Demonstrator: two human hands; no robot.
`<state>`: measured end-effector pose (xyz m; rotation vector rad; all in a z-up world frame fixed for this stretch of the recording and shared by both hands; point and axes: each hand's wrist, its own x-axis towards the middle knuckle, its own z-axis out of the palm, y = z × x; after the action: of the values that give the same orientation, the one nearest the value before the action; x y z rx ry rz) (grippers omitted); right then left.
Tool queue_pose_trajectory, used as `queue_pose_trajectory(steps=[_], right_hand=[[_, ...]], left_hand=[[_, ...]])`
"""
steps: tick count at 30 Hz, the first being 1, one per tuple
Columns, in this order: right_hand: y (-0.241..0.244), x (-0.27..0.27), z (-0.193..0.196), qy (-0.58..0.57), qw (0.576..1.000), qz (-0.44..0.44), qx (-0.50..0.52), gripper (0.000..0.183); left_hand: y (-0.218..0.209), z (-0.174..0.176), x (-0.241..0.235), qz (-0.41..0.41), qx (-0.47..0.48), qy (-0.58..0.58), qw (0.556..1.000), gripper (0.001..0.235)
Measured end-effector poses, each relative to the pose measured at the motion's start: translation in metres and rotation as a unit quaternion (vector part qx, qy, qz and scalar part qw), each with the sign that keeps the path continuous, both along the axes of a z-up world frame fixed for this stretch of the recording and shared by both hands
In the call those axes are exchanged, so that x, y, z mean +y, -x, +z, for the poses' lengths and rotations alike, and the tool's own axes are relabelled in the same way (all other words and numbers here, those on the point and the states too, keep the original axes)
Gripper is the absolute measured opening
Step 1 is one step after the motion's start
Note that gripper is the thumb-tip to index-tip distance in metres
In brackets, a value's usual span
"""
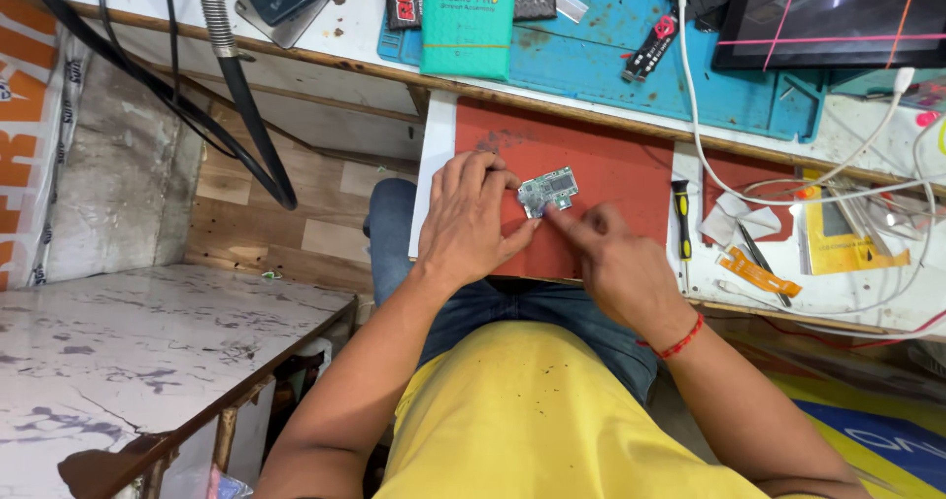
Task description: The person scrapes a small circuit board with a metal tool on a red mat, then uses a hot air gun to heat the board. The board remains on the mat throughout.
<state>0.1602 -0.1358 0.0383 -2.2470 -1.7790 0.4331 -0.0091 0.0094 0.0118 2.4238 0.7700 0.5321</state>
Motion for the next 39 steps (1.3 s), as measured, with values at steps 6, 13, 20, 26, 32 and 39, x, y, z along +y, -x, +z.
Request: queue_pose_trajectory(steps=[6,13,20,26,32,39], right_hand=[[0.004,-0.006,0.0,0.022,0.999,-0.009,-0.032,0.058],[0.001,-0.006,0.004,0.006,1.0,0.013,-0.001,0.058],[0.007,-0.007,-0.002,0.003,0.998,0.05,0.022,0.062],[-0.003,-0.002,0.002,0.05,0.998,0.031,-0.013,0.069],[-0.004,-0.01,-0.01,-0.001,1.0,0.0,-0.016,0.066],[0.002,0.0,0.002,0.041,0.999,-0.027,0.001,0.065]], left_hand=[[0.0,-0.002,0.002,-0.003,0.001,0.005,1.0,0.049],[0.0,-0.004,-0.001,-0.011,0.0,0.01,1.0,0.049],[0.003,-0.001,-0.001,-0.001,0.001,0.009,1.0,0.049],[-0.007,0.009,0.002,0.004,0.005,0.01,1.0,0.047],[-0.005,-0.002,-0.004,0.002,0.007,0.009,1.0,0.048],[-0.004,0.0,-0.003,0.004,-0.001,0.009,1.0,0.05]])
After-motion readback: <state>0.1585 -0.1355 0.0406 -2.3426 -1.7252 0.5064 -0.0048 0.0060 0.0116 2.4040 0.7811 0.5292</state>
